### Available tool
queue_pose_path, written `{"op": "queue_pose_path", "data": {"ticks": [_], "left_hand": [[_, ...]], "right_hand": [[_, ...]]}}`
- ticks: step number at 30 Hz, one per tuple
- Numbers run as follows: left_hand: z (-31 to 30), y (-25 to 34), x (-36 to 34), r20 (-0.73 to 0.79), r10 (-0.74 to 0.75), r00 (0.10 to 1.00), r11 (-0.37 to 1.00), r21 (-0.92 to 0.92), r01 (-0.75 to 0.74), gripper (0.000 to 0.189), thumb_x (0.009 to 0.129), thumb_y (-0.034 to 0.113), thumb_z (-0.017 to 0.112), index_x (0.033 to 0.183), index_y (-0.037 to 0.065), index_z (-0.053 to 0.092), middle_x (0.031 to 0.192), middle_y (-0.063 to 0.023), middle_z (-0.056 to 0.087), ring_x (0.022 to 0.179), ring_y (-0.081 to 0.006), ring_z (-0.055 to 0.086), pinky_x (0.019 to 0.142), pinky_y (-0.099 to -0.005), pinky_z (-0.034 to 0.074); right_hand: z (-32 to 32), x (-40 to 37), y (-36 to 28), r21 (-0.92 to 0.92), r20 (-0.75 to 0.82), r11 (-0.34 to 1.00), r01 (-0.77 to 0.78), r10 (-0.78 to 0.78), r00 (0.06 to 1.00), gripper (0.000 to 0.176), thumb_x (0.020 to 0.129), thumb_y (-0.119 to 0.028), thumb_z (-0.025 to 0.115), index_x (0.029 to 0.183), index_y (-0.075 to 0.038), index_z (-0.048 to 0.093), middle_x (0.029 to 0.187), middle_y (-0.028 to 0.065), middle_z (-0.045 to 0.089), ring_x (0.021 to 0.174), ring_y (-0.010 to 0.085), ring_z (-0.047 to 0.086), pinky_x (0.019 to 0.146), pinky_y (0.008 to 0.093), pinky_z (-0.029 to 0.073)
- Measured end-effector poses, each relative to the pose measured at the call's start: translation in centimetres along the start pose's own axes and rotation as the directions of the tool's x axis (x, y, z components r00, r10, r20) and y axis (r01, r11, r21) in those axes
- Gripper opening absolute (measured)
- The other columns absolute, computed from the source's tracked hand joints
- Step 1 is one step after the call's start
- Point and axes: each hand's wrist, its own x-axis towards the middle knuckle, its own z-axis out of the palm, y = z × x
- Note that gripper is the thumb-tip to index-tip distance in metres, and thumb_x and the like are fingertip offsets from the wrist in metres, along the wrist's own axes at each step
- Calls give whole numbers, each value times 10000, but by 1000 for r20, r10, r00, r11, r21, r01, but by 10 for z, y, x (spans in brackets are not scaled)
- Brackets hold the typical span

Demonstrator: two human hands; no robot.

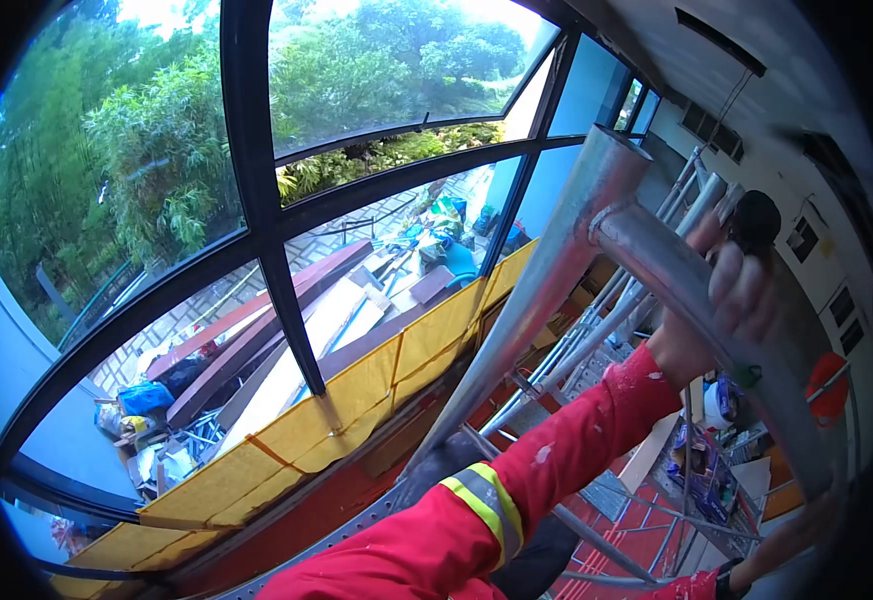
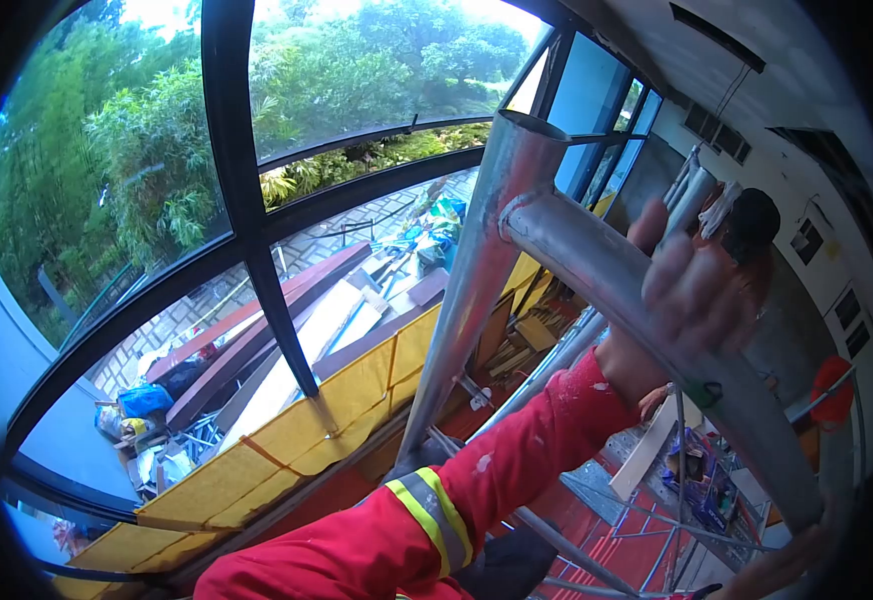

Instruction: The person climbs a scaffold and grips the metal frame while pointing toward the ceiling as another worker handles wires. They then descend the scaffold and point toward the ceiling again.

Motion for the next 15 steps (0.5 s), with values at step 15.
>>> {"op": "queue_pose_path", "data": {"ticks": [15], "left_hand": [[27,9,-7,-239,-98,966,974,177,142,608,1015,324,82,634,132,515,584,-44,492,580,-231,527,768,-418,449]], "right_hand": [[-58,78,-231,728,628,-683,-58,630,456,382,978,-257,406,1209,35,494,1295,195,481,1199,296,468,1049,419,310]]}}
